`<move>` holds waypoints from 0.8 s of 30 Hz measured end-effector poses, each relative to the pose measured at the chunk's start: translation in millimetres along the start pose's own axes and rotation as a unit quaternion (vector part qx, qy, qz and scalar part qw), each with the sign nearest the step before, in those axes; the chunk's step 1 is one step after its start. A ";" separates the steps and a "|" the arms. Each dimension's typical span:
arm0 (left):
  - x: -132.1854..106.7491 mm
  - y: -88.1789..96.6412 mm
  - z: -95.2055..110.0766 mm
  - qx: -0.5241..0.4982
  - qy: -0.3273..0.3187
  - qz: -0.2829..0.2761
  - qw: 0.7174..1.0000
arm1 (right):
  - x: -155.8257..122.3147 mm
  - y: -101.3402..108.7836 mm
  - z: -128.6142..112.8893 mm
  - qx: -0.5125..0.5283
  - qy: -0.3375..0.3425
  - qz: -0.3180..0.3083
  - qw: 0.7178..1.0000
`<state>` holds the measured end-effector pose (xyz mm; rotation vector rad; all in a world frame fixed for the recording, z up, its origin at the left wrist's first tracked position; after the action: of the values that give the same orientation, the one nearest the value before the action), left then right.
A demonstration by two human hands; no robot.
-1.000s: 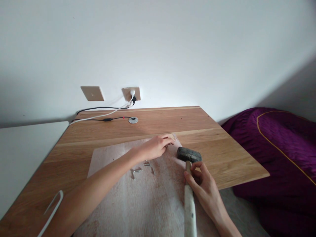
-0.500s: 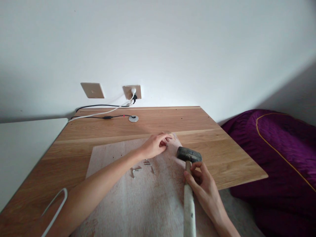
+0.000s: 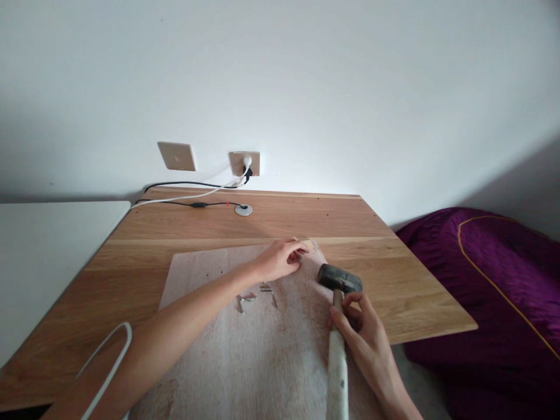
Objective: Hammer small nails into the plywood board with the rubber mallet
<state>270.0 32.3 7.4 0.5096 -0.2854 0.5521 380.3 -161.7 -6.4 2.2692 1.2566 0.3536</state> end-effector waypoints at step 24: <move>-1.9 5.4 2.1 0.170 0.063 0.001 0.983 | 0.2 1.1 1.8 -0.011 -0.005 -0.001 1.000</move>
<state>265.2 34.3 10.5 0.8022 -0.0702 0.6372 382.0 -162.5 -7.3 2.2472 1.2449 0.3544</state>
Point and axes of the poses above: each hand's wrist, its own x-axis towards the middle knuckle, its own y-axis out of the back of the hand, z = x × y, the point moved 7 cm from there along x, towards the middle knuckle, and after that the axes turned 11 degrees about -x, right-handed, at the moved point
